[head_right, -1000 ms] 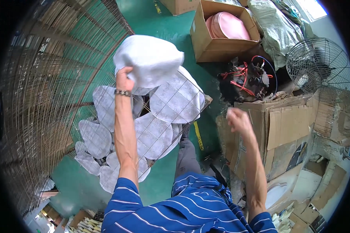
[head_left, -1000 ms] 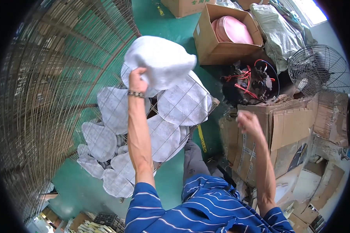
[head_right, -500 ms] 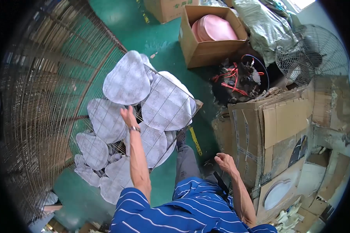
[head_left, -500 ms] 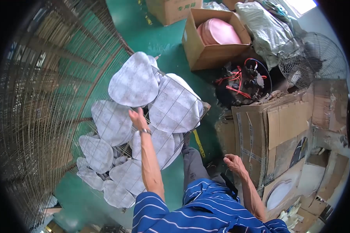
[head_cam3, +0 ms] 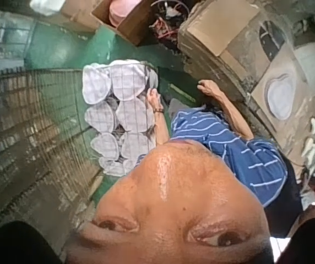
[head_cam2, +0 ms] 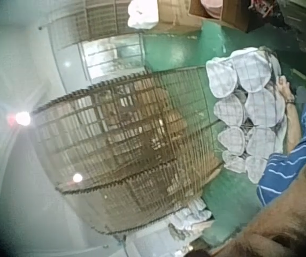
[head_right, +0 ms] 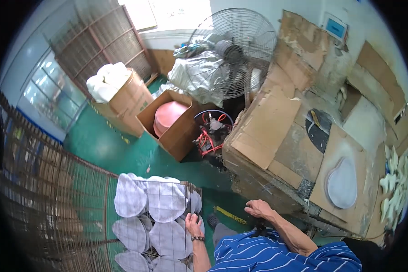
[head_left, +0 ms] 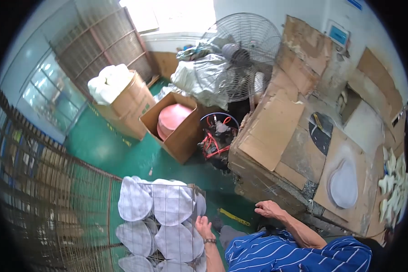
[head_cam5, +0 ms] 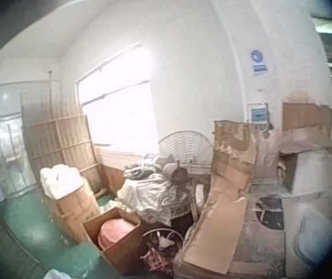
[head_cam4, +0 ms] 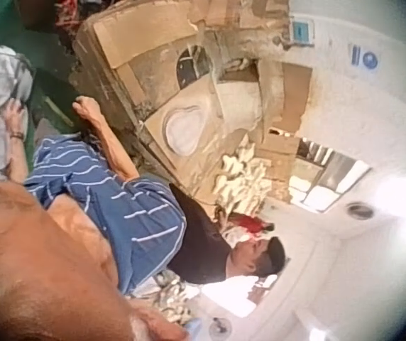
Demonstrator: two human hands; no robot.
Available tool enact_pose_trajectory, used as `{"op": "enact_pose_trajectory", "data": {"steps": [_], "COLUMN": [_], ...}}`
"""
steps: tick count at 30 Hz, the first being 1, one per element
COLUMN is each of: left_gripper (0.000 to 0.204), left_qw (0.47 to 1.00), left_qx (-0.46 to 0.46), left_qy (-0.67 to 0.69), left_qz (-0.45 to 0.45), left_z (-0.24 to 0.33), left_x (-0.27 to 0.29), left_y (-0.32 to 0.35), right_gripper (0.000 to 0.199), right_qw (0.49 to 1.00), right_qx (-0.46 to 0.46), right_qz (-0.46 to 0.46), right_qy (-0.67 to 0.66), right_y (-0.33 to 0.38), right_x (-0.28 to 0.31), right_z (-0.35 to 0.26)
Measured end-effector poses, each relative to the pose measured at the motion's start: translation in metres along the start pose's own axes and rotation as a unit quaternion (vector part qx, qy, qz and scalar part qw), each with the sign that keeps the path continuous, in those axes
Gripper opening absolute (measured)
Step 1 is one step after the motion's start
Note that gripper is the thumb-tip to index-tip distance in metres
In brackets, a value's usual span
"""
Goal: Picking up foam padding parts from a workbench and placing them onto a wire storage rack.
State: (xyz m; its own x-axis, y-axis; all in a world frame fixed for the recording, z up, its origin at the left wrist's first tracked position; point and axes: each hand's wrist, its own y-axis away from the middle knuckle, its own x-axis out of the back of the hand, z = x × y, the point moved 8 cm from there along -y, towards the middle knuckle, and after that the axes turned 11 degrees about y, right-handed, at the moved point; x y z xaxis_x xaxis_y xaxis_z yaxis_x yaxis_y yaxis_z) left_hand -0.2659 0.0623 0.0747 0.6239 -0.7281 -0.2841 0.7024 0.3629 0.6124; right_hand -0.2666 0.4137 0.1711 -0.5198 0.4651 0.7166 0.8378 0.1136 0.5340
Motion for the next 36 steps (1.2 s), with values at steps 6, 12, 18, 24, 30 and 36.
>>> {"op": "enact_pose_trajectory", "data": {"steps": [6,12,18,24,30,36], "left_gripper": [0.042,0.034,0.03,0.028,0.029,0.03], "left_qw": [0.991,0.97,0.944,0.902,0.888,0.857], "left_qx": [-0.036,-0.063,0.003,0.054,0.083,0.081], "left_qy": [-0.071,-0.104,-0.115,-0.153,-0.182,-0.22], "left_qz": [-0.11,-0.21,-0.309,-0.401,-0.415,-0.458], "left_z": [0.017,0.027,-0.011,-0.035,-0.046,-0.058], "left_x": [-0.1,-0.193,-0.25,-0.278,-0.285,-0.298], "left_y": [0.031,0.055,0.08,0.087,0.075,0.079], "right_gripper": [0.044,0.045,0.047,0.037,0.029,0.032], "right_qw": [0.994,0.978,0.963,0.933,0.893,0.897], "right_qx": [-0.087,-0.128,-0.174,-0.237,-0.295,-0.293], "right_qz": [0.058,0.12,0.151,0.212,0.264,0.281], "right_qy": [-0.046,-0.111,-0.136,-0.166,-0.214,-0.177], "right_y": [0.056,0.094,0.114,0.12,0.139,0.145], "right_x": [0.012,0.011,0.002,-0.019,-0.039,-0.031], "right_z": [0.098,0.146,0.166,0.177,0.167,0.153]}}
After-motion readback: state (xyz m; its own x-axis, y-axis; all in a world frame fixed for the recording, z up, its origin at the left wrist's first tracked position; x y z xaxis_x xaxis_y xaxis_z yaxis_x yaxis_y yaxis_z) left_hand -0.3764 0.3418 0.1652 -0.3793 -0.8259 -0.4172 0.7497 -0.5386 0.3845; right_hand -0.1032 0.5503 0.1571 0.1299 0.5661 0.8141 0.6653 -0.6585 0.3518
